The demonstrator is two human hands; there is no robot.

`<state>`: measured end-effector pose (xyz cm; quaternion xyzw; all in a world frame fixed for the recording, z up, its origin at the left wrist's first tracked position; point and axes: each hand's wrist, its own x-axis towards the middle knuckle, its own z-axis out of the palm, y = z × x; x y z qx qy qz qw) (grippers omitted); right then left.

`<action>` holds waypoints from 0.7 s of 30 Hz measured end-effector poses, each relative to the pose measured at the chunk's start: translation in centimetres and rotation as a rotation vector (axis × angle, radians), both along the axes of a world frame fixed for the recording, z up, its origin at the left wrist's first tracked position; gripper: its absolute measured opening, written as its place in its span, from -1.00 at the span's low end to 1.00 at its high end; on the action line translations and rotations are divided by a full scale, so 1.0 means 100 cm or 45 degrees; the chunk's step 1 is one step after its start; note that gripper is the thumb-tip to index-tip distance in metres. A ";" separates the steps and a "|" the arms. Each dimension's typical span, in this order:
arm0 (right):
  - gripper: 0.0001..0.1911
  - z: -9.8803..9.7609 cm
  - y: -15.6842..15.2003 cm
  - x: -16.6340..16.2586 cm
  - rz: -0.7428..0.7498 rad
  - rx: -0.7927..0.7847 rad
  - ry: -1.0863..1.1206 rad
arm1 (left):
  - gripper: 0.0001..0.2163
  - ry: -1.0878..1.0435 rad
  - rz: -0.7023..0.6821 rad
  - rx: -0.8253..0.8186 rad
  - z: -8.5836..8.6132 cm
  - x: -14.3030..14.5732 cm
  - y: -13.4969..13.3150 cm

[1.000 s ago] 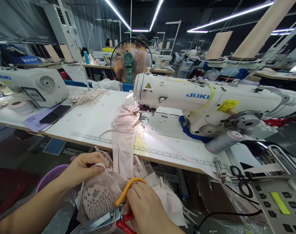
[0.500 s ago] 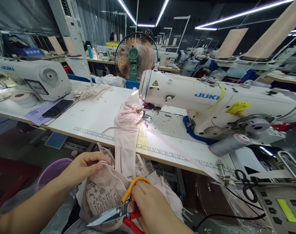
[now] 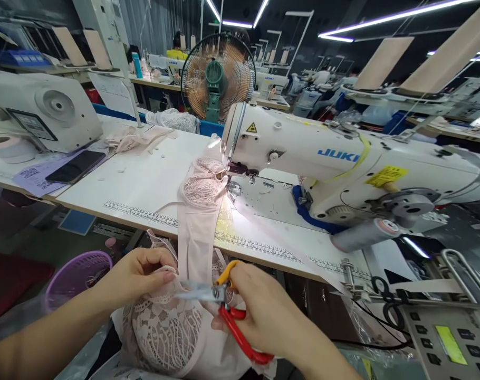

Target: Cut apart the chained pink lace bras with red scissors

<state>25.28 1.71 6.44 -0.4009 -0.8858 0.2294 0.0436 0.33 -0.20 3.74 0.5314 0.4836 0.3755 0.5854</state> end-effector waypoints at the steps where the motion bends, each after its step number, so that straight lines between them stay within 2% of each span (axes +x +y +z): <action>1: -0.72 0.002 0.006 0.001 -0.019 0.043 -0.042 | -0.86 -0.017 0.001 -0.044 -0.001 0.002 0.000; 6: -0.60 0.004 0.021 0.001 -0.015 0.102 -0.230 | -0.81 -0.060 -0.020 -0.216 0.001 0.011 0.000; 13: -0.60 0.007 0.018 -0.003 -0.018 0.056 -0.268 | -0.79 0.040 -0.020 -0.171 0.011 0.012 0.002; 21: -0.59 0.008 0.019 -0.003 -0.017 0.021 -0.274 | -0.78 0.074 -0.076 -0.147 0.009 0.011 0.005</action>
